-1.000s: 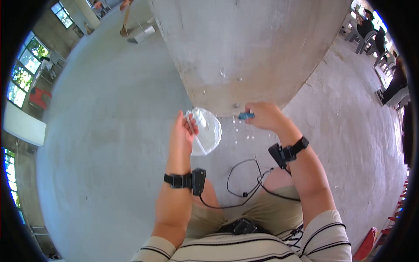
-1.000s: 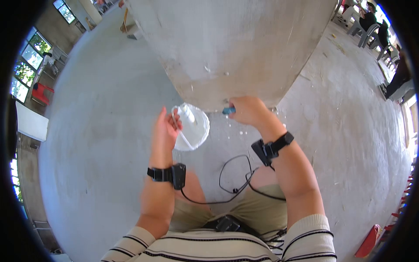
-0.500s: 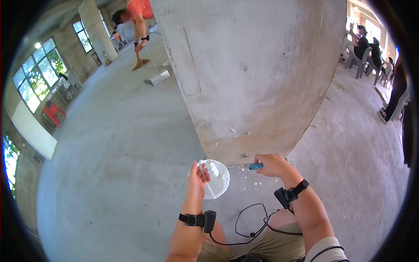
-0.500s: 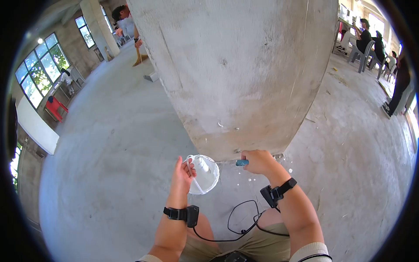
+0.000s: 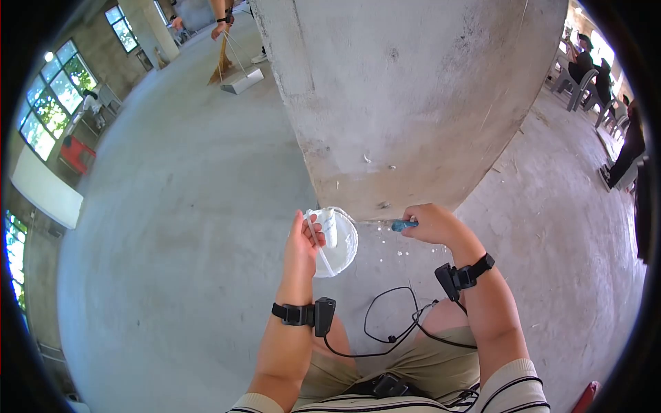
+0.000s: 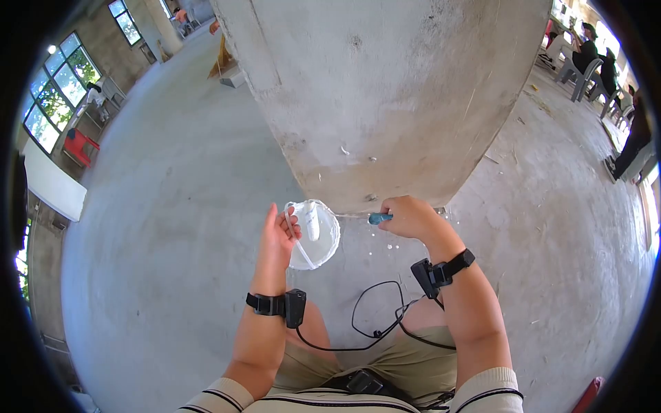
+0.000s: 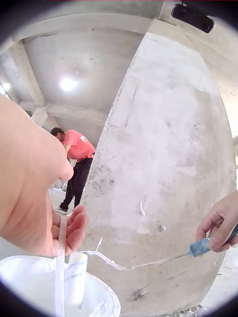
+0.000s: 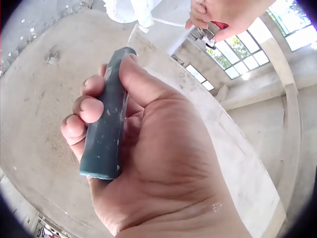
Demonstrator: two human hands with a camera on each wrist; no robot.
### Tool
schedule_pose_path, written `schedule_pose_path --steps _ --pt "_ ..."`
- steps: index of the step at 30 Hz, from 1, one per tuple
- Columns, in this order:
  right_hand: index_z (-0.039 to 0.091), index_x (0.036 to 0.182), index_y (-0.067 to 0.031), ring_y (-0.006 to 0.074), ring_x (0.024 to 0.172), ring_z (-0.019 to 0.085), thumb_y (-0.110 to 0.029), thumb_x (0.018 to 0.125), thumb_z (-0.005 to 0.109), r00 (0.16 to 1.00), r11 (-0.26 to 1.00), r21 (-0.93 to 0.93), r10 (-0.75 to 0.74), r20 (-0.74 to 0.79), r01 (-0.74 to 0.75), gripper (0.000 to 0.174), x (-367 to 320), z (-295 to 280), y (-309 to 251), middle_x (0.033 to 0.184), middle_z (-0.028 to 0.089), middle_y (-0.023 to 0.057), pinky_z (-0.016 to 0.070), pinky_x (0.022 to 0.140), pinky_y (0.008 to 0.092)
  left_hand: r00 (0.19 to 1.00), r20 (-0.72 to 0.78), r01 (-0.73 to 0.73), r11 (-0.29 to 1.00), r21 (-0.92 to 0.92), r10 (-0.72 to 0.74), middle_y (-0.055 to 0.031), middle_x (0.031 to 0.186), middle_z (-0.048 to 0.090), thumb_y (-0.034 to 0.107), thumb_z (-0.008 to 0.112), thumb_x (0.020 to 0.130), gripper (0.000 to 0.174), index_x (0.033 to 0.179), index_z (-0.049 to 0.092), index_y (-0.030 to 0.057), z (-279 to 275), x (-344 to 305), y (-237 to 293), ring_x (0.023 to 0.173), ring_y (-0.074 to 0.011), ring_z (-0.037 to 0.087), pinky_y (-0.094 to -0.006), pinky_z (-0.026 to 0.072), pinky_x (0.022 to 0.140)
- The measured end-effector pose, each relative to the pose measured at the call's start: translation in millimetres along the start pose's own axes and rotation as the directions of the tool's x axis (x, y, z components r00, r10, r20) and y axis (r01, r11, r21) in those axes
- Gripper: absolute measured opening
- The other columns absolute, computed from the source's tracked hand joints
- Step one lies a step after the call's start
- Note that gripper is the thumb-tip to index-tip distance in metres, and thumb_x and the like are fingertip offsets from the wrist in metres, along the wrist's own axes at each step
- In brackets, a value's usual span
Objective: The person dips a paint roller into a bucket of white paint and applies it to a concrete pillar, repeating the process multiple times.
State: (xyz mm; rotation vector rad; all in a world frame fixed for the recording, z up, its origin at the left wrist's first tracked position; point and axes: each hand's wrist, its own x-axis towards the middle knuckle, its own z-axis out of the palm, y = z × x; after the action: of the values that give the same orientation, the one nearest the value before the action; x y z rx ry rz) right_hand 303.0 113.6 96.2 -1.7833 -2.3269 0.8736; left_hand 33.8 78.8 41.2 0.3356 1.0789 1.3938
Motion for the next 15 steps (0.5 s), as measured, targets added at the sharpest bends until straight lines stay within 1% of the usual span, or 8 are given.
schedule_pose_path --steps 1,3,6,9,10,12,13,15 --pt "0.060 0.091 -0.0069 0.0293 0.079 0.059 -0.022 0.070 0.066 1.000 1.000 0.001 0.000 0.000 0.000 0.027 -0.4 1.0 -0.3 0.086 0.063 0.0129 0.0457 0.068 0.0371 1.000 0.000 0.000 1.000 0.001 0.000 -0.0022 0.072 0.049 0.044 0.049 0.086 0.046 0.097 0.053 -0.0003 0.3 -0.7 0.1 0.064 -0.0135 0.045 -0.0260 0.0386 0.062" --pt "0.060 0.092 -0.0075 0.0289 0.080 0.059 -0.023 0.070 0.066 0.997 0.996 -0.062 -0.069 -0.044 0.067 0.028 -0.9 1.8 -0.7 0.085 0.063 0.0118 0.0454 0.070 0.0366 1.000 -0.010 0.002 1.000 0.010 -0.001 -0.0019 0.072 0.049 0.045 0.049 0.086 0.046 0.097 0.053 0.0002 1.6 -1.4 1.4 0.063 -0.0132 0.045 -0.0258 0.0385 0.062" --pt "0.059 0.093 -0.0088 0.0289 0.081 0.059 -0.024 0.070 0.065 0.996 0.994 -0.071 -0.087 -0.030 0.084 0.028 -4.1 -2.5 -4.6 0.084 0.063 0.0114 0.0453 0.071 0.0363 1.000 -0.002 0.001 1.000 -0.002 -0.001 -0.0022 0.072 0.049 0.046 0.049 0.086 0.047 0.097 0.053 0.0002 -1.1 1.4 -0.5 0.063 -0.0133 0.045 -0.0257 0.0385 0.061" --pt "0.058 0.093 -0.0100 0.0290 0.081 0.059 -0.024 0.070 0.066 0.999 0.996 -0.080 -0.039 0.008 0.039 0.028 -3.3 -6.3 -6.7 0.084 0.063 0.0117 0.0454 0.071 0.0364 1.000 0.004 -0.010 1.000 -0.014 0.010 -0.0028 0.072 0.049 0.047 0.049 0.086 0.048 0.097 0.053 -0.0002 -0.7 0.0 -0.7 0.063 -0.0135 0.045 -0.0257 0.0385 0.061" --pt "0.058 0.093 -0.0100 0.0290 0.081 0.059 -0.024 0.070 0.066 0.999 0.995 -0.089 -0.035 -0.011 0.034 0.028 -3.2 -7.3 -3.9 0.084 0.063 0.0117 0.0454 0.071 0.0364 1.000 0.024 -0.016 1.000 -0.018 0.016 -0.0028 0.072 0.049 0.047 0.049 0.086 0.048 0.097 0.053 -0.0002 -1.6 1.3 -2.5 0.063 -0.0135 0.045 -0.0257 0.0385 0.061" --pt "0.058 0.094 -0.0111 0.0289 0.081 0.059 -0.025 0.069 0.067 0.994 0.993 -0.068 -0.101 -0.030 0.099 0.030 -2.1 -5.4 3.1 0.084 0.063 0.0114 0.0454 0.070 0.0367 1.000 -0.025 0.008 0.999 -0.048 -0.009 -0.0043 0.073 0.050 0.044 0.050 0.087 0.046 0.098 0.053 0.0000 -5.8 4.9 -4.6 0.062 -0.0136 0.046 -0.0254 0.0392 0.060" --pt "0.058 0.094 -0.0111 0.0289 0.081 0.059 -0.025 0.069 0.067 0.993 0.992 -0.083 -0.105 -0.054 0.100 0.030 -0.2 -5.7 5.2 0.084 0.063 0.0114 0.0454 0.070 0.0367 1.000 -0.002 -0.006 0.998 -0.056 0.006 -0.0043 0.073 0.050 0.044 0.050 0.087 0.046 0.098 0.053 0.0000 -4.8 6.2 -3.2 0.062 -0.0136 0.046 -0.0254 0.0392 0.060" --pt "0.058 0.095 -0.0111 0.0284 0.081 0.059 -0.026 0.070 0.067 0.998 0.997 -0.043 -0.057 0.002 0.057 0.031 -0.7 -2.2 8.0 0.084 0.063 0.0113 0.0456 0.069 0.0368 1.000 -0.010 -0.003 0.999 -0.050 0.003 -0.0047 0.073 0.050 0.043 0.050 0.087 0.045 0.098 0.053 -0.0001 -5.7 2.9 -4.6 0.061 -0.0139 0.046 -0.0257 0.0394 0.059"
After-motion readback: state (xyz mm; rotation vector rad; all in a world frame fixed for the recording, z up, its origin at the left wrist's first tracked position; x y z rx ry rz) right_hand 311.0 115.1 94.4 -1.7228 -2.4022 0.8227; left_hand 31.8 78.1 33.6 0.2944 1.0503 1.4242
